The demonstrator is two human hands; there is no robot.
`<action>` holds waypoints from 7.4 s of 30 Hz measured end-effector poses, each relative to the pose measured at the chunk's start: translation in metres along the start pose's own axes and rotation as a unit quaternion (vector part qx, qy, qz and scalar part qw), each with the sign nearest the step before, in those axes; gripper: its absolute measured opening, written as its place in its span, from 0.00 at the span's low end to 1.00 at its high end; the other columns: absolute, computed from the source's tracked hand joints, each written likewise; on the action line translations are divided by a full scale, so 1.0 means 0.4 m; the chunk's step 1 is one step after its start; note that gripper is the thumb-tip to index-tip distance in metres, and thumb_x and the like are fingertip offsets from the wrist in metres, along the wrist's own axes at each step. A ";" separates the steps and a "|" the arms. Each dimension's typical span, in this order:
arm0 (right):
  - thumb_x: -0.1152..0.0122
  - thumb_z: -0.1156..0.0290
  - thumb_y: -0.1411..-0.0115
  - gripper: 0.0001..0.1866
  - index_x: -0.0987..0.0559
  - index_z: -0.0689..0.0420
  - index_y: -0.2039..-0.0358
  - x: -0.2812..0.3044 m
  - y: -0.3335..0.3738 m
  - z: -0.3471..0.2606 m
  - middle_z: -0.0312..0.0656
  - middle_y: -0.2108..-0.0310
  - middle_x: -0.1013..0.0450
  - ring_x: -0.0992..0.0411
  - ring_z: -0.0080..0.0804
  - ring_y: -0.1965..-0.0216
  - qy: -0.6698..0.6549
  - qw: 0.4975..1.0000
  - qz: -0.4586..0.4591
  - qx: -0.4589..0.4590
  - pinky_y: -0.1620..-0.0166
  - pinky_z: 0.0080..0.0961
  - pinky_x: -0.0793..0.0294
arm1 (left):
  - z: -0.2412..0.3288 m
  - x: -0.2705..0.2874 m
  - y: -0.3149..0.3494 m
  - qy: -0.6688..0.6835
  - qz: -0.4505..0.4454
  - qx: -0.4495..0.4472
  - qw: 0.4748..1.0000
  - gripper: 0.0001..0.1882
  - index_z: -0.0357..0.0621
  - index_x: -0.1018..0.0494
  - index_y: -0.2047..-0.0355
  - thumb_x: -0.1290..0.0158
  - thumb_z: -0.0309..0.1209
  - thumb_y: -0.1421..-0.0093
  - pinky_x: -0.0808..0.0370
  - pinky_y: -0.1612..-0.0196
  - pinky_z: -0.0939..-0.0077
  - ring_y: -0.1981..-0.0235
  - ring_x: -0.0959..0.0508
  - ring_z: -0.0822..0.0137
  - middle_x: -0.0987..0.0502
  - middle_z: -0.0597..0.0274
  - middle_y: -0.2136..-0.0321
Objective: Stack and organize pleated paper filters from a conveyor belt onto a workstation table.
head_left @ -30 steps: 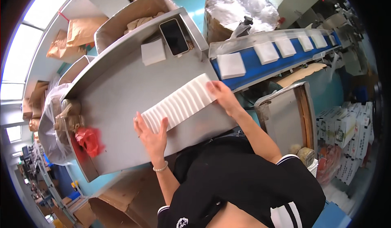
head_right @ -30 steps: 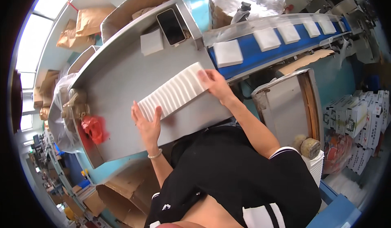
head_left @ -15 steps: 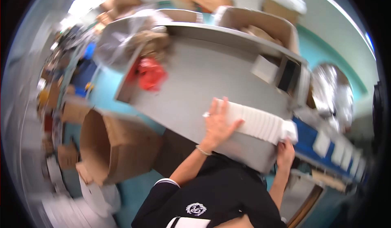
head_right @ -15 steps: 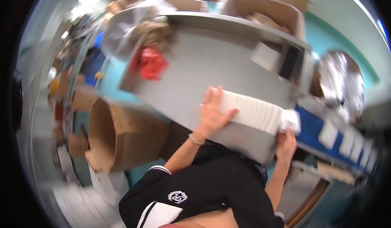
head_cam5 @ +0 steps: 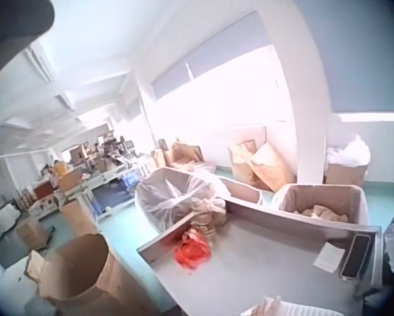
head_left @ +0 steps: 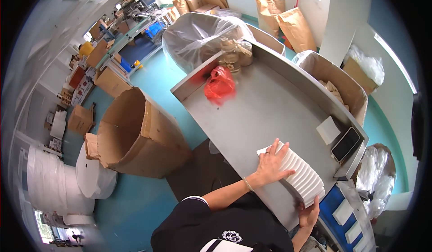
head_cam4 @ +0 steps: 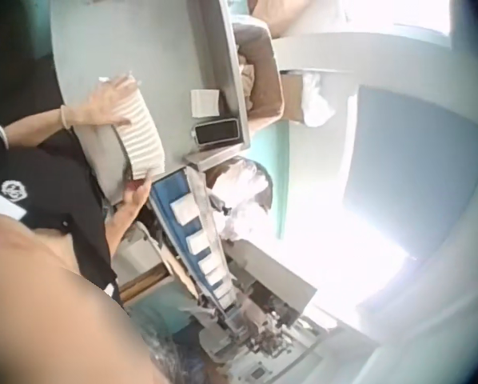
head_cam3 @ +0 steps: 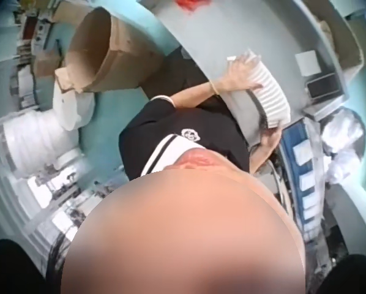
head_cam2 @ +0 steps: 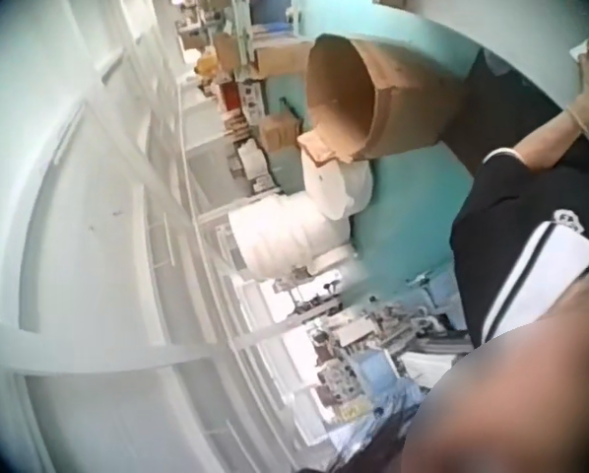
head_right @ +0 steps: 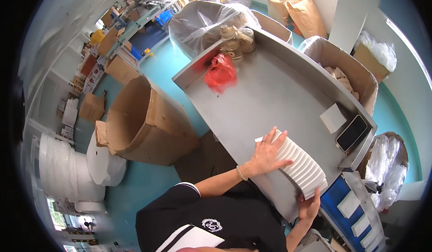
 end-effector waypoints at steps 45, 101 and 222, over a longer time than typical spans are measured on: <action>0.45 0.56 0.35 0.23 0.29 0.57 0.45 -0.030 -0.008 0.042 0.36 0.54 0.26 0.27 0.29 0.58 -0.045 0.997 -0.045 -0.031 0.62 0.24 0.28 | 0.037 -0.025 0.021 -0.003 -0.013 -0.026 1.000 0.55 0.47 0.48 0.32 0.42 0.65 0.52 0.40 0.43 0.43 0.37 0.41 0.44 0.53 0.41 0.32; 0.45 0.55 0.34 0.24 0.28 0.61 0.46 -0.123 -0.001 -0.014 0.39 0.55 0.26 0.30 0.22 0.54 0.225 0.952 0.102 0.183 0.50 0.23 0.31 | 0.209 -0.091 0.062 -0.023 -0.097 -0.097 0.990 0.51 0.51 0.47 0.32 0.37 0.57 0.50 0.46 0.38 0.41 0.34 0.51 0.34 0.58 0.32 0.33; 0.45 0.59 0.34 0.21 0.27 0.59 0.47 -0.074 0.015 0.076 0.37 0.61 0.27 0.29 0.22 0.65 0.031 0.999 -0.009 -0.018 0.60 0.19 0.29 | 0.214 -0.125 0.057 0.107 -0.073 -0.180 0.975 0.44 0.51 0.41 0.36 0.33 0.37 0.52 0.44 0.37 0.49 0.33 0.49 0.39 0.48 0.30 0.36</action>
Point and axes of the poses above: each hand's wrist, its own y-axis away from the middle knuckle, its own x-axis out of the back of the hand, z = x × y, the point moved 7 cm from there along -y, towards the middle knuckle
